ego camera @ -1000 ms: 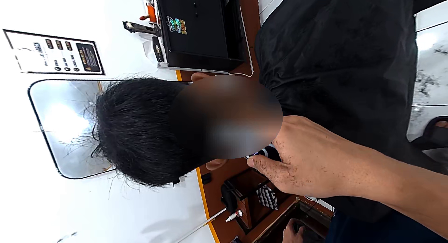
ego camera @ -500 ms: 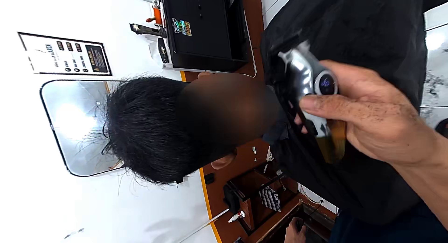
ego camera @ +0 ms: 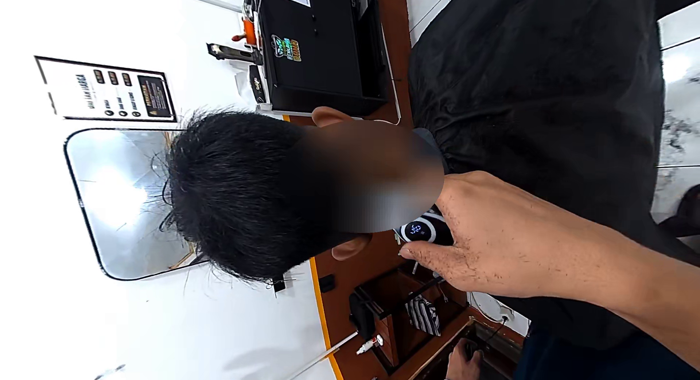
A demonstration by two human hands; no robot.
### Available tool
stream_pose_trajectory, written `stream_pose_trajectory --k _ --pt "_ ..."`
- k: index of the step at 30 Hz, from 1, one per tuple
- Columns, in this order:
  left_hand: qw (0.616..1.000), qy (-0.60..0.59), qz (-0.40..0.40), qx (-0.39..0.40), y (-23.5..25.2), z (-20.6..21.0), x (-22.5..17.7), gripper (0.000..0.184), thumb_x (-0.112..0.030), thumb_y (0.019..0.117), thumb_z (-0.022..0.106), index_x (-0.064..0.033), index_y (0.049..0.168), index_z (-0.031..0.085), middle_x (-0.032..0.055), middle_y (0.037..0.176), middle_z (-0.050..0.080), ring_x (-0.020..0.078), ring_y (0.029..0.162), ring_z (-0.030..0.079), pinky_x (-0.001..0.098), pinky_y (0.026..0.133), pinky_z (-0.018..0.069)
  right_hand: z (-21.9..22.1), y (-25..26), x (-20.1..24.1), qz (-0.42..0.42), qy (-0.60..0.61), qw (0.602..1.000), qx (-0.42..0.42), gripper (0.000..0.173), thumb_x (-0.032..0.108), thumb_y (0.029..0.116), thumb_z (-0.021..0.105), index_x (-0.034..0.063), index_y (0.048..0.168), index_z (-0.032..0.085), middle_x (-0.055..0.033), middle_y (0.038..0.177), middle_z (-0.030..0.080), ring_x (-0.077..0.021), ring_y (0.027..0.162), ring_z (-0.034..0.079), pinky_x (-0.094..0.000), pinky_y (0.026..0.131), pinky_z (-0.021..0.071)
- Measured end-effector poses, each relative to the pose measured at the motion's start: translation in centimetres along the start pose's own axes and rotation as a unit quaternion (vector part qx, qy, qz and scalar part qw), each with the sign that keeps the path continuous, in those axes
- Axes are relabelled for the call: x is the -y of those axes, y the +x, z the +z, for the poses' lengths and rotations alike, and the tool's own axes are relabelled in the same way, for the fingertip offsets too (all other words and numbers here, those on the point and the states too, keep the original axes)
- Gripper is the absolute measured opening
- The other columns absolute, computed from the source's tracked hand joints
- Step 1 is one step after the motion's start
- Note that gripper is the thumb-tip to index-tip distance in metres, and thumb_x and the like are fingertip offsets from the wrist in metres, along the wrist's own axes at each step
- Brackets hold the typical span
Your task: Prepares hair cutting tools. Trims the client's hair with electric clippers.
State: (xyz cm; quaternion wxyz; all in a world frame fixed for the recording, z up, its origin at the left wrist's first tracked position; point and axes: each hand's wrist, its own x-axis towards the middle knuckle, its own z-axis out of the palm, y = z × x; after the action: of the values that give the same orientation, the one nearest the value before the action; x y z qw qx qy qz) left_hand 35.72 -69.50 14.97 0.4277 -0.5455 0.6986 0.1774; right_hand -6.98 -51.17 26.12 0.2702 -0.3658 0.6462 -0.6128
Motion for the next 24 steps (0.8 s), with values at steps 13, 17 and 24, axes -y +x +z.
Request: stream_pose_trajectory --k 13,17,24 --pt "0.9 -0.007 0.379 -0.214 -10.1 -9.9 -9.5 0.028 -0.017 0.0983 0.058 -0.0014 0.118 0.07 0.0053 0.082 0.072 0.0078 0.062 0.063 0.029 0.06 0.0562 0.6 -0.6 -2.1 -0.184 0.397 0.885 -0.159 0.023 0.013 0.099 0.058 0.0023 0.119 0.061 0.002 0.095 0.065 -0.0033 0.082 0.065 -0.0197 0.069 0.0588" --pt "0.714 0.124 0.555 -0.409 -16.5 -17.7 -14.5 0.049 -0.027 0.1041 0.056 -0.0135 0.15 0.047 -0.0005 0.079 0.062 0.0006 0.061 0.055 0.0149 0.058 0.0498 2.3 -1.5 -1.8 -0.133 0.402 0.856 -0.296 0.037 0.008 0.0814 0.074 0.008 0.114 0.057 0.003 0.089 0.067 -0.0069 0.07 0.068 -0.0222 0.057 0.062" --pt "0.581 0.328 0.468 -0.579 -15.2 -23.6 -16.9 0.055 -0.027 0.0979 0.053 0.0016 0.145 0.056 0.0081 0.072 0.065 0.0164 0.051 0.052 0.0331 0.044 0.0392 9.2 -2.8 -0.7 -0.088 0.394 0.883 -0.238 0.036 0.029 0.0865 0.079 0.0092 0.109 0.059 -0.0002 0.073 0.066 -0.0101 0.051 0.064 -0.0252 0.043 0.0581"
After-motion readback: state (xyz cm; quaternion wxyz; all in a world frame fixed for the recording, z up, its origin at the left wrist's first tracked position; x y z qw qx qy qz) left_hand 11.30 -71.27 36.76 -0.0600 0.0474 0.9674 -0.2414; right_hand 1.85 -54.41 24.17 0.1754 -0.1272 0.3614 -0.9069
